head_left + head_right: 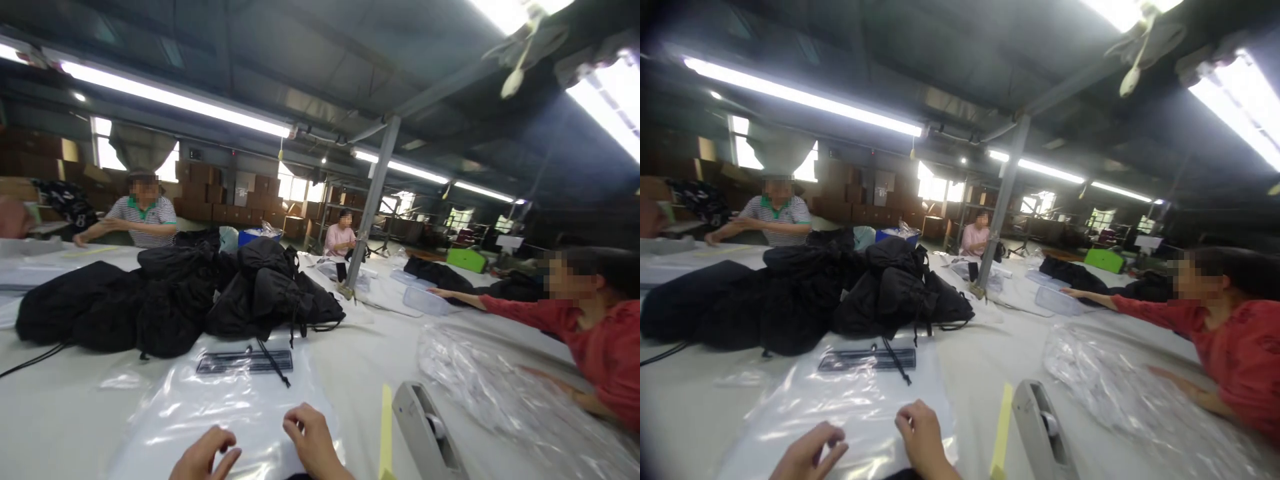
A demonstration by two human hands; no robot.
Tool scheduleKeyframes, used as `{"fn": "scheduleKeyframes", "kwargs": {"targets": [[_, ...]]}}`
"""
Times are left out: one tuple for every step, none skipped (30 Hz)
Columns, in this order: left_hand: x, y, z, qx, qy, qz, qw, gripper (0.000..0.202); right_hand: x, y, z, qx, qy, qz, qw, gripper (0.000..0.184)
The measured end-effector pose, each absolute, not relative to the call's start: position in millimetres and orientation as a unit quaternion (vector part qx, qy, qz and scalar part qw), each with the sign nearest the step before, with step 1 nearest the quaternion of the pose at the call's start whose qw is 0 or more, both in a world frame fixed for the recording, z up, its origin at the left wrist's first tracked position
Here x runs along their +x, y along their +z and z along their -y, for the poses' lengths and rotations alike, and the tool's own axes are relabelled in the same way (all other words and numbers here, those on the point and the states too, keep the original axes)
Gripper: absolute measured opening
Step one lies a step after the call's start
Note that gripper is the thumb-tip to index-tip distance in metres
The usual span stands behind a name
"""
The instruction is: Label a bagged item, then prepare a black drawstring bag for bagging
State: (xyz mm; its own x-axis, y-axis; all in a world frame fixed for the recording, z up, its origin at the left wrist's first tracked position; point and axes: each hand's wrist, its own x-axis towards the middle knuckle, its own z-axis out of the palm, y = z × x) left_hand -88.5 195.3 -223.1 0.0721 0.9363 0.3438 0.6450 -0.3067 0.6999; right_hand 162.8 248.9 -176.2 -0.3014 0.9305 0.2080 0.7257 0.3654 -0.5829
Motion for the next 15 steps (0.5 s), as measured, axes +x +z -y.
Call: {"fn": "scheduleKeyframes", "kwargs": {"targets": [[-93.8,-216.5,-207.7,0.716,0.367,-0.566,0.179,0.038,160.4,-177.4,-260.8,-0.537,0.192,0.781,0.255,0.014],[-98.5,-209.5,-219.0,0.725,0.337,-0.575,0.175,0.038,157.6,-180.7,-271.5,-0.546,0.192,0.779,0.243,0.008],[-102.4,-203.1,-228.4,0.733,0.305,-0.582,0.174,0.038,154.3,-185.8,-280.4,-0.556,0.192,0.776,0.228,0.005],[-105.4,-198.0,-235.9,0.74,0.276,-0.588,0.176,0.039,150.9,-191.9,-287.6,-0.566,0.192,0.773,0.213,0.008],[-107.4,-194.7,-241.5,0.743,0.253,-0.594,0.178,0.04,147.5,-198.5,-293.3,-0.574,0.191,0.771,0.198,0.011],[-108.4,-193.4,-245.6,0.742,0.236,-0.601,0.18,0.041,144.5,-204.8,-297.9,-0.579,0.189,0.771,0.185,0.011],[-108.4,-193.8,-248.8,0.74,0.221,-0.608,0.185,0.041,142.0,-210.1,-302.1,-0.58,0.186,0.773,0.174,0.01],[-107.6,-195.5,-251.3,0.737,0.205,-0.616,0.188,0.042,140.1,-213.9,-306.6,-0.578,0.183,0.777,0.166,0.012],[-106.1,-197.8,-253.7,0.734,0.19,-0.623,0.191,0.041,138.7,-216.0,-311.7,-0.575,0.18,0.782,0.16,0.017],[-104.0,-200.2,-256.1,0.731,0.178,-0.63,0.192,0.04,137.6,-216.5,-317.6,-0.571,0.176,0.787,0.157,0.022],[-101.8,-202.3,-258.8,0.728,0.169,-0.636,0.192,0.039,136.8,-215.4,-324.1,-0.567,0.171,0.791,0.155,0.027],[-99.8,-203.8,-261.6,0.726,0.162,-0.64,0.192,0.038,136.1,-213.2,-331.0,-0.563,0.166,0.794,0.156,0.03],[-98.3,-204.5,-264.7,0.724,0.158,-0.644,0.191,0.037,135.4,-210.1,-337.7,-0.559,0.159,0.798,0.158,0.032],[-97.5,-204.5,-268.1,0.722,0.156,-0.648,0.188,0.035,134.6,-206.5,-343.7,-0.555,0.152,0.802,0.16,0.034],[-97.7,-203.9,-271.6,0.719,0.156,-0.651,0.185,0.033,133.7,-202.9,-348.6,-0.551,0.142,0.806,0.164,0.035]]}}
